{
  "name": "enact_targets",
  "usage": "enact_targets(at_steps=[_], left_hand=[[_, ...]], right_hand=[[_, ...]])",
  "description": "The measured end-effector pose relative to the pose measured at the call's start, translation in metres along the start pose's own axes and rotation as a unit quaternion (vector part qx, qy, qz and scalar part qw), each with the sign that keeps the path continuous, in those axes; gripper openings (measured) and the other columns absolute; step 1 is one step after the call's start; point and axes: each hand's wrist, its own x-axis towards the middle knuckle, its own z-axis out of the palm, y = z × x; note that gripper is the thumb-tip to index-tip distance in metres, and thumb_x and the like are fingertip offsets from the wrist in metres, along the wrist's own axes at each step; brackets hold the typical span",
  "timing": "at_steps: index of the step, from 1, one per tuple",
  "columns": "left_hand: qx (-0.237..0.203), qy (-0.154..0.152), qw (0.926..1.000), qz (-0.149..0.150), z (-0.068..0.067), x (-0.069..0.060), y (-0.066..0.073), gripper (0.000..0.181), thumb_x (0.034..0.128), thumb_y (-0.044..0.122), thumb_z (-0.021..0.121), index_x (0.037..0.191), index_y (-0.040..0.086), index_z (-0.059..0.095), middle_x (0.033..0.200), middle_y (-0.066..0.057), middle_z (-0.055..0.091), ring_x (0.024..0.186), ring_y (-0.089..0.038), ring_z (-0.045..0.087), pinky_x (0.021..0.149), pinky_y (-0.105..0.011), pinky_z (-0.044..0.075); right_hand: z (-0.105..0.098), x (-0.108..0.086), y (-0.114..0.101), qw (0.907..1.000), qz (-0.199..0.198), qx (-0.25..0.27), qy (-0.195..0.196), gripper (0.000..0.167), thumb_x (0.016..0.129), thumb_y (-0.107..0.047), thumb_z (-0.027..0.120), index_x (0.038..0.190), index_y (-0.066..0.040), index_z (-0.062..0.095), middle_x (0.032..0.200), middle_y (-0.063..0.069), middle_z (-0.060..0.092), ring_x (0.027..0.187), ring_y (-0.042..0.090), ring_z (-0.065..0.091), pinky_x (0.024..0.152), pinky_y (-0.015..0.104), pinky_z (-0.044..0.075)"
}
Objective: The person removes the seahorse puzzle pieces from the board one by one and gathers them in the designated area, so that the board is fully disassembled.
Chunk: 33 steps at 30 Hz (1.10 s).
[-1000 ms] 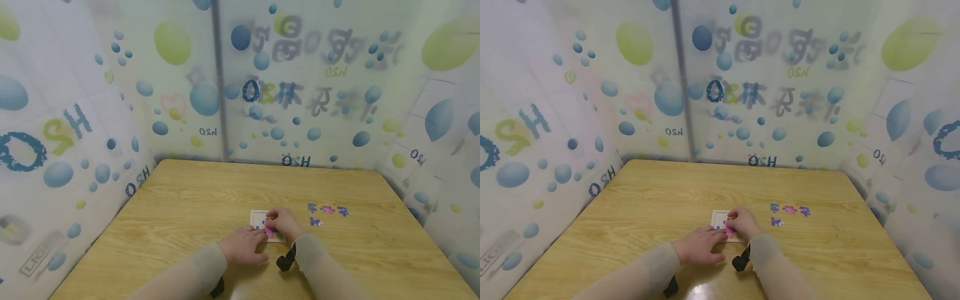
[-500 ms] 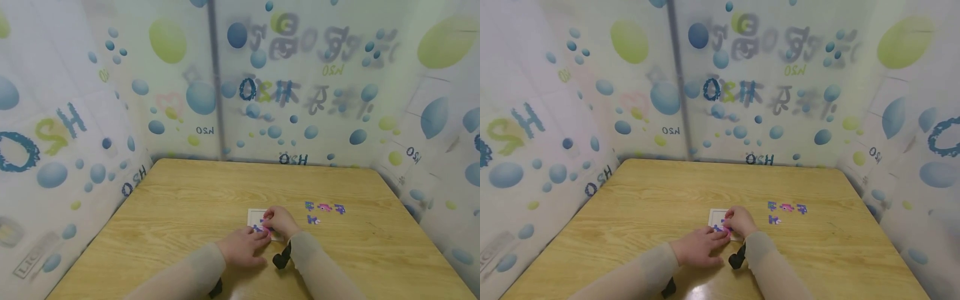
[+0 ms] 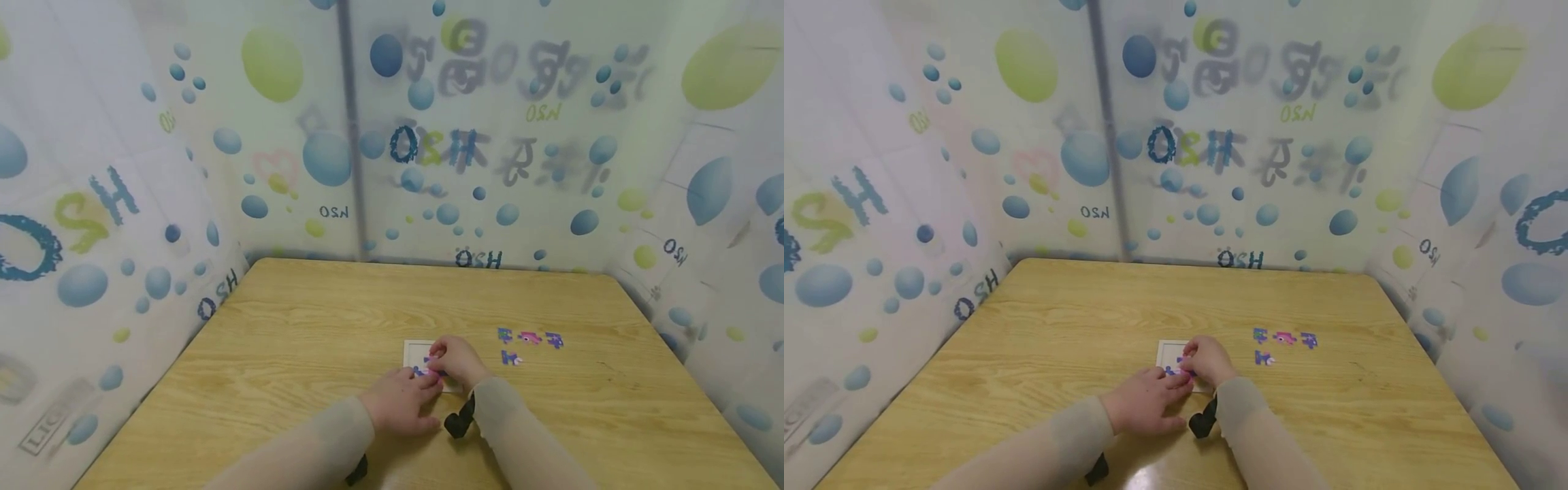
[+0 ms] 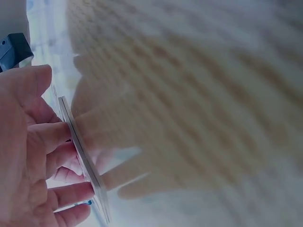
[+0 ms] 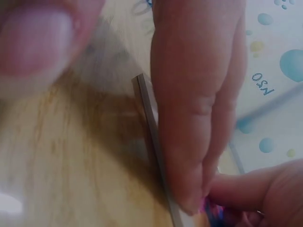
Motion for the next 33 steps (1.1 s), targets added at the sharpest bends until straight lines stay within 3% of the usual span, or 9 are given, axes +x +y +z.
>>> enact_targets(at_steps=[7,17,33], left_hand=[[-0.011,-0.005,0.9999,0.002,-0.0051,0.0011,0.0003,0.067,0.0924,0.059,0.046,0.145,0.018,0.045,0.149,0.001,0.041,0.133,-0.020,0.041,0.110,-0.035,0.033],[-0.097,-0.035,0.9947,0.004,-0.0081,0.0055,-0.0035,0.065,0.0932,0.054,0.049,0.145,0.014,0.045,0.151,0.000,0.039,0.137,-0.023,0.036,0.112,-0.030,0.028],[-0.107,-0.044,0.9932,-0.006,-0.0041,0.0068,-0.0052,0.064,0.0931,0.053,0.050,0.145,0.016,0.045,0.151,0.003,0.038,0.138,-0.024,0.034,0.112,-0.031,0.029]], right_hand=[[-0.0002,-0.0005,-0.0040,0.9998,-0.003,-0.018,-0.004,0.018,0.081,-0.005,0.074,0.096,-0.007,0.064,0.087,0.006,0.060,0.079,0.020,0.055,0.070,0.032,0.045],[-0.0012,0.0005,-0.0006,0.9999,-0.007,-0.011,-0.006,0.019,0.082,-0.004,0.073,0.097,-0.007,0.062,0.090,0.007,0.056,0.081,0.022,0.052,0.069,0.031,0.044],[-0.0057,-0.0011,0.0026,0.9991,-0.004,0.034,-0.023,0.017,0.088,-0.004,0.066,0.105,-0.007,0.064,0.095,0.007,0.058,0.086,0.021,0.053,0.077,0.033,0.045]])
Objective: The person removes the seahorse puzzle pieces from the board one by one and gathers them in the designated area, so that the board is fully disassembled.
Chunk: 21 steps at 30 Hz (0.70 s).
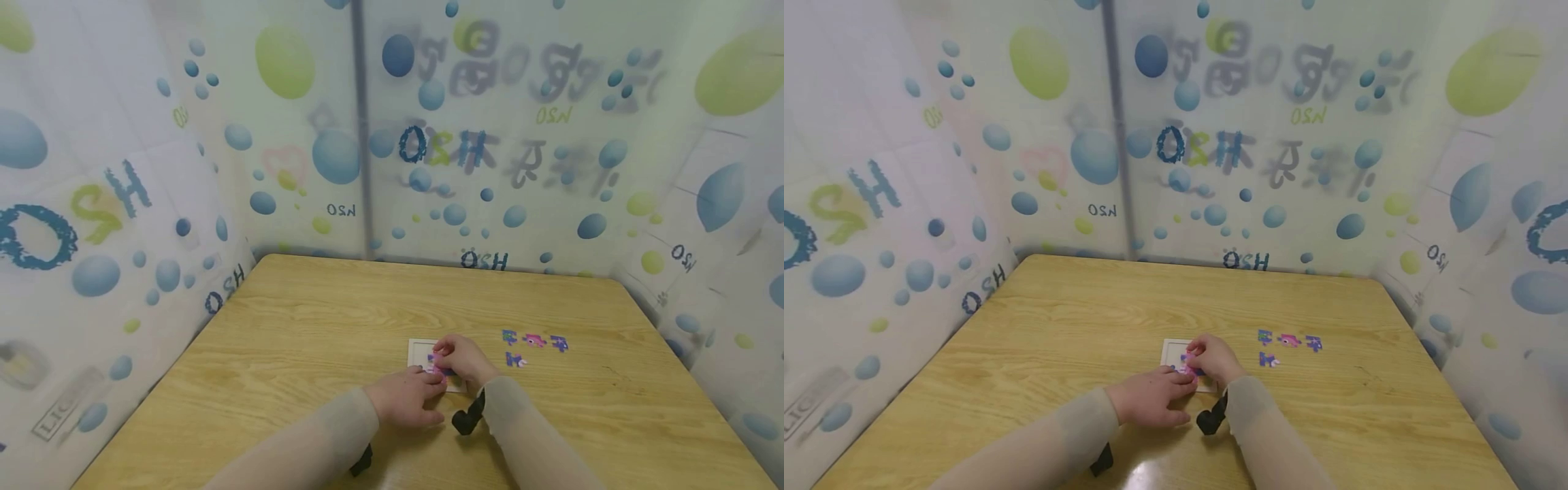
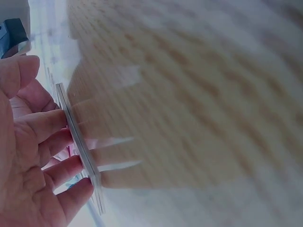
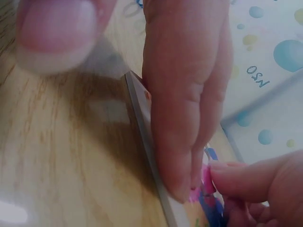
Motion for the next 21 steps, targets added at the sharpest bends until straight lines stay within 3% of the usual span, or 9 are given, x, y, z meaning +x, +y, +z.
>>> enact_targets(at_steps=[6,13,21], left_hand=[[-0.002,-0.005,1.0000,-0.003,-0.0002,-0.0017,0.0003,0.064,0.0934,0.054,0.050,0.146,0.018,0.043,0.152,0.004,0.036,0.139,-0.025,0.033,0.111,-0.033,0.031],[-0.006,-0.008,0.9999,-0.002,0.0005,-0.0031,-0.0005,0.065,0.0936,0.054,0.049,0.147,0.018,0.041,0.154,0.003,0.034,0.140,-0.025,0.030,0.113,-0.034,0.029],[0.000,-0.003,1.0000,0.003,0.0022,-0.0030,-0.0013,0.065,0.0936,0.053,0.049,0.147,0.017,0.041,0.154,0.003,0.034,0.140,-0.023,0.030,0.113,-0.032,0.027]], right_hand=[[-0.0007,-0.0015,0.0004,0.9996,-0.006,0.026,0.000,0.014,0.090,-0.001,0.061,0.104,-0.005,0.064,0.090,0.008,0.056,0.082,0.021,0.052,0.072,0.031,0.043],[-0.0005,-0.0021,0.0011,0.9991,-0.001,0.042,0.002,0.012,0.091,-0.005,0.062,0.103,-0.003,0.063,0.093,0.007,0.060,0.084,0.020,0.054,0.077,0.032,0.044],[-0.0020,-0.0020,0.0011,0.9982,0.010,0.059,-0.003,0.011,0.092,-0.006,0.062,0.103,-0.004,0.062,0.093,0.007,0.059,0.083,0.021,0.052,0.074,0.031,0.043]])
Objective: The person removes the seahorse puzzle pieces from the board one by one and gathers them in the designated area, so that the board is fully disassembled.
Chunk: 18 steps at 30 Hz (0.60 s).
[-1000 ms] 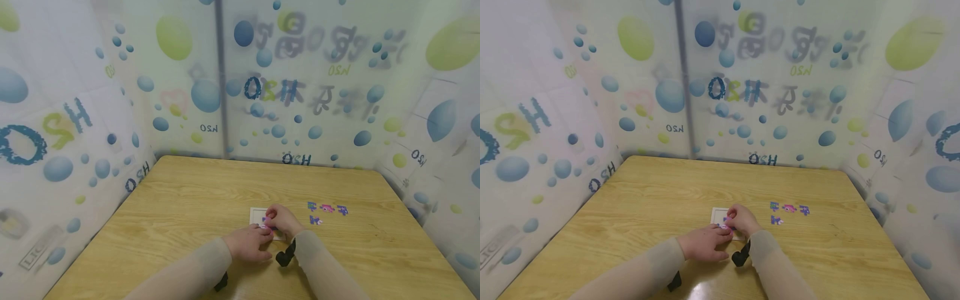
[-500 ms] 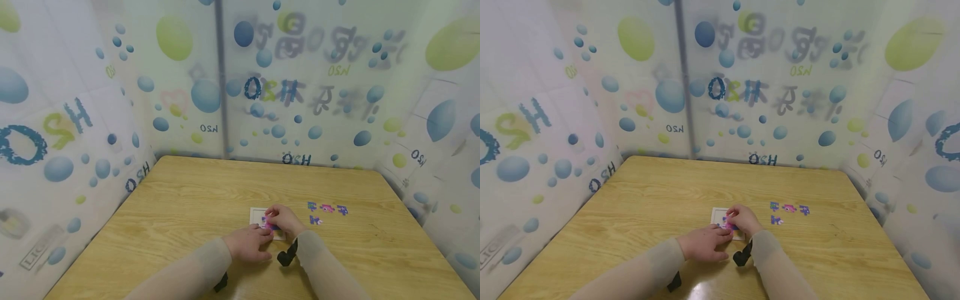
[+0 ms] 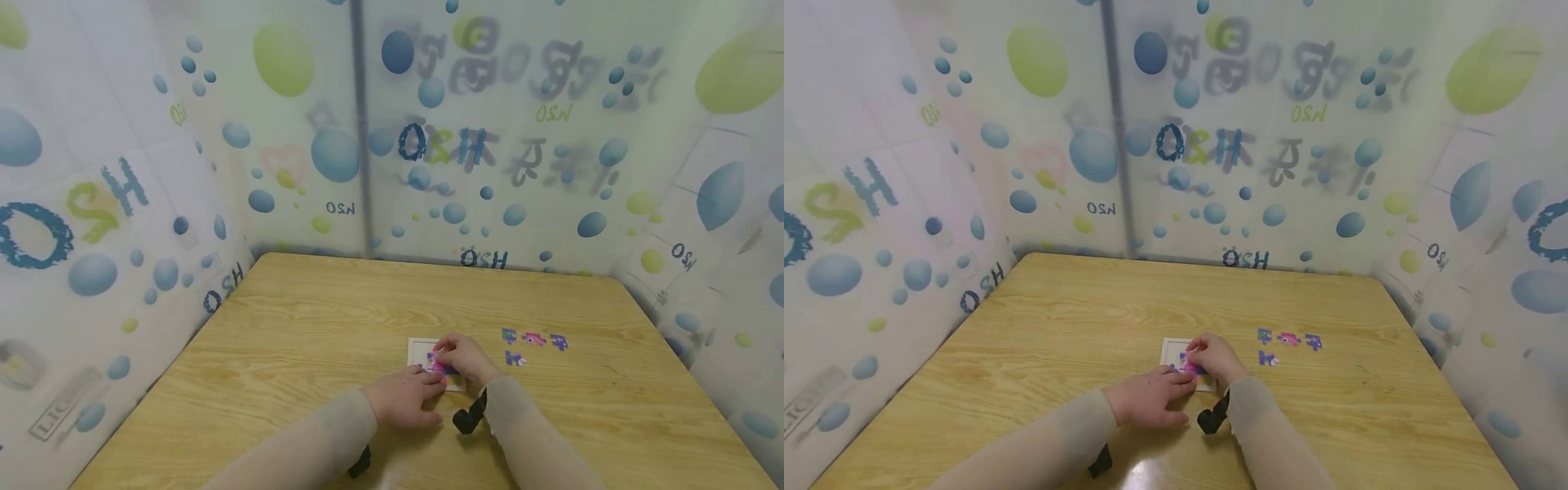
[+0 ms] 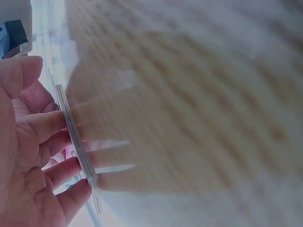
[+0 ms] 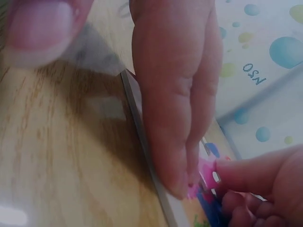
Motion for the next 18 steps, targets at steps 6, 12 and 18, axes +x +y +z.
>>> enact_targets(at_steps=[6,12,18], left_hand=[[0.011,0.000,0.9999,0.008,0.0003,-0.0016,-0.0010,0.066,0.0935,0.054,0.049,0.148,0.018,0.040,0.154,0.003,0.033,0.140,-0.023,0.030,0.113,-0.033,0.028],[0.024,0.000,0.9996,0.016,0.0002,-0.0015,-0.0020,0.067,0.0934,0.055,0.048,0.149,0.018,0.038,0.154,0.003,0.032,0.140,-0.023,0.031,0.112,-0.032,0.030],[0.023,-0.001,0.9996,0.018,-0.0003,-0.0028,-0.0017,0.069,0.0930,0.056,0.048,0.149,0.017,0.038,0.154,0.003,0.032,0.139,-0.023,0.031,0.111,-0.032,0.030]], right_hand=[[-0.0006,0.0019,-0.0005,0.9996,0.008,-0.025,0.006,0.007,0.090,-0.010,0.065,0.094,-0.005,0.062,0.091,0.006,0.060,0.083,0.020,0.052,0.074,0.031,0.042],[-0.0007,0.0029,0.0003,0.9995,0.004,-0.031,0.007,0.008,0.089,-0.010,0.067,0.090,-0.004,0.062,0.089,0.006,0.059,0.081,0.020,0.052,0.070,0.030,0.041],[-0.0016,0.0033,0.0014,0.9998,0.004,-0.017,-0.003,0.007,0.090,-0.011,0.067,0.092,-0.005,0.063,0.089,0.006,0.060,0.081,0.021,0.052,0.071,0.030,0.041]])
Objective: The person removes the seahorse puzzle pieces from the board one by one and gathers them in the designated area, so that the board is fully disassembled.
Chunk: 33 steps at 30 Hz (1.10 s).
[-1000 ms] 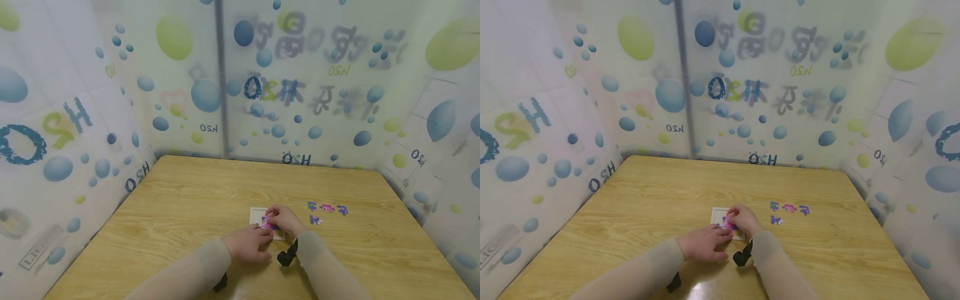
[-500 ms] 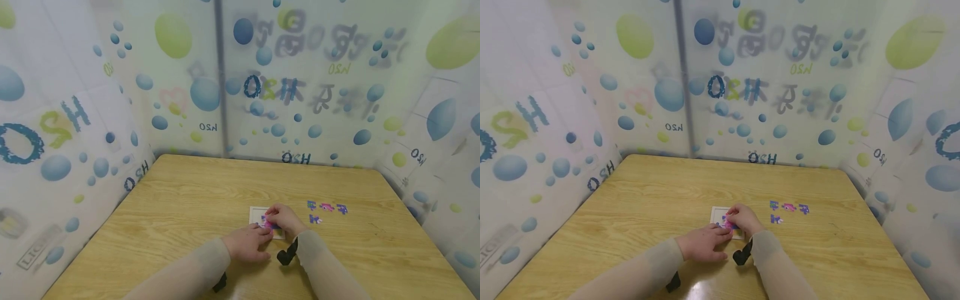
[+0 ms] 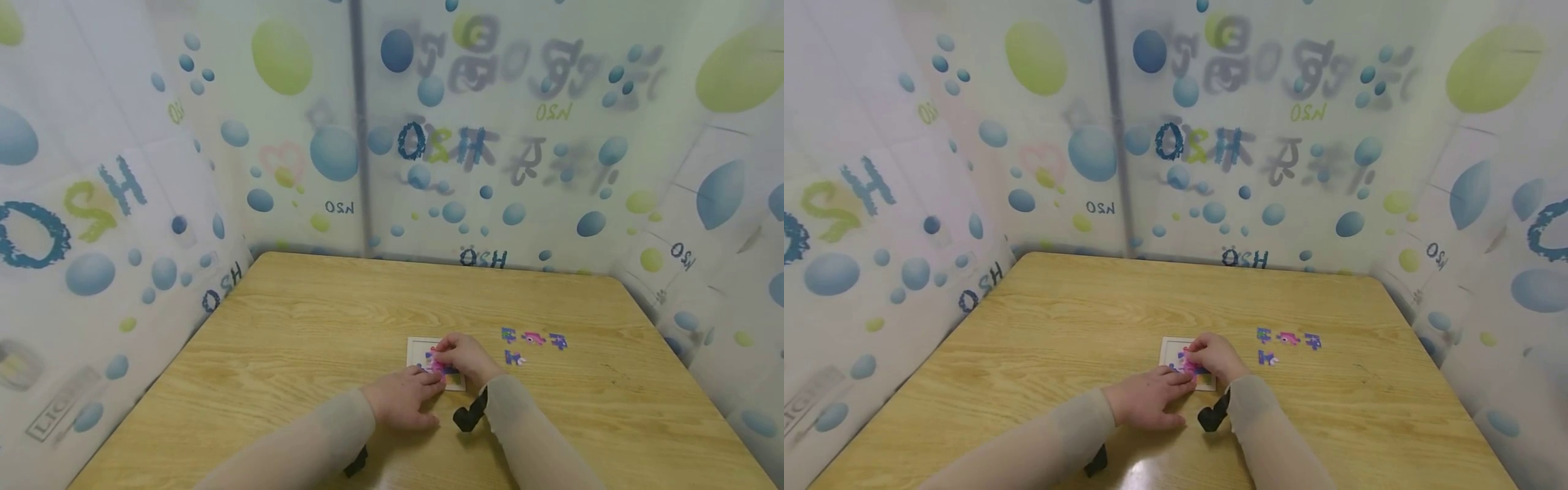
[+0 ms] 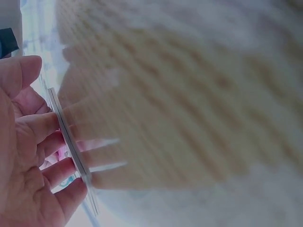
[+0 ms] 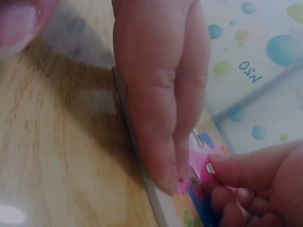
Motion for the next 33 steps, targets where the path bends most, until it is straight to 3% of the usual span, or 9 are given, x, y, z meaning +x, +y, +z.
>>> enact_targets(at_steps=[25,33], left_hand=[[-0.013,-0.006,0.9999,-0.006,0.0001,-0.0014,0.0003,0.069,0.0928,0.058,0.047,0.149,0.019,0.037,0.155,0.003,0.031,0.140,-0.024,0.029,0.112,-0.033,0.030],[-0.009,-0.005,0.9999,-0.008,-0.0004,-0.0021,0.0010,0.069,0.0926,0.058,0.047,0.149,0.020,0.037,0.155,0.004,0.030,0.141,-0.024,0.029,0.112,-0.033,0.029]], right_hand=[[-0.0042,0.0006,0.0011,0.9987,0.014,0.050,0.005,0.011,0.090,-0.014,0.067,0.096,-0.004,0.065,0.085,0.005,0.057,0.080,0.021,0.049,0.071,0.031,0.038],[-0.0084,0.0025,0.0048,0.9956,0.004,0.094,0.000,0.014,0.089,-0.013,0.069,0.098,-0.003,0.065,0.082,0.006,0.057,0.076,0.021,0.051,0.068,0.029,0.041]])
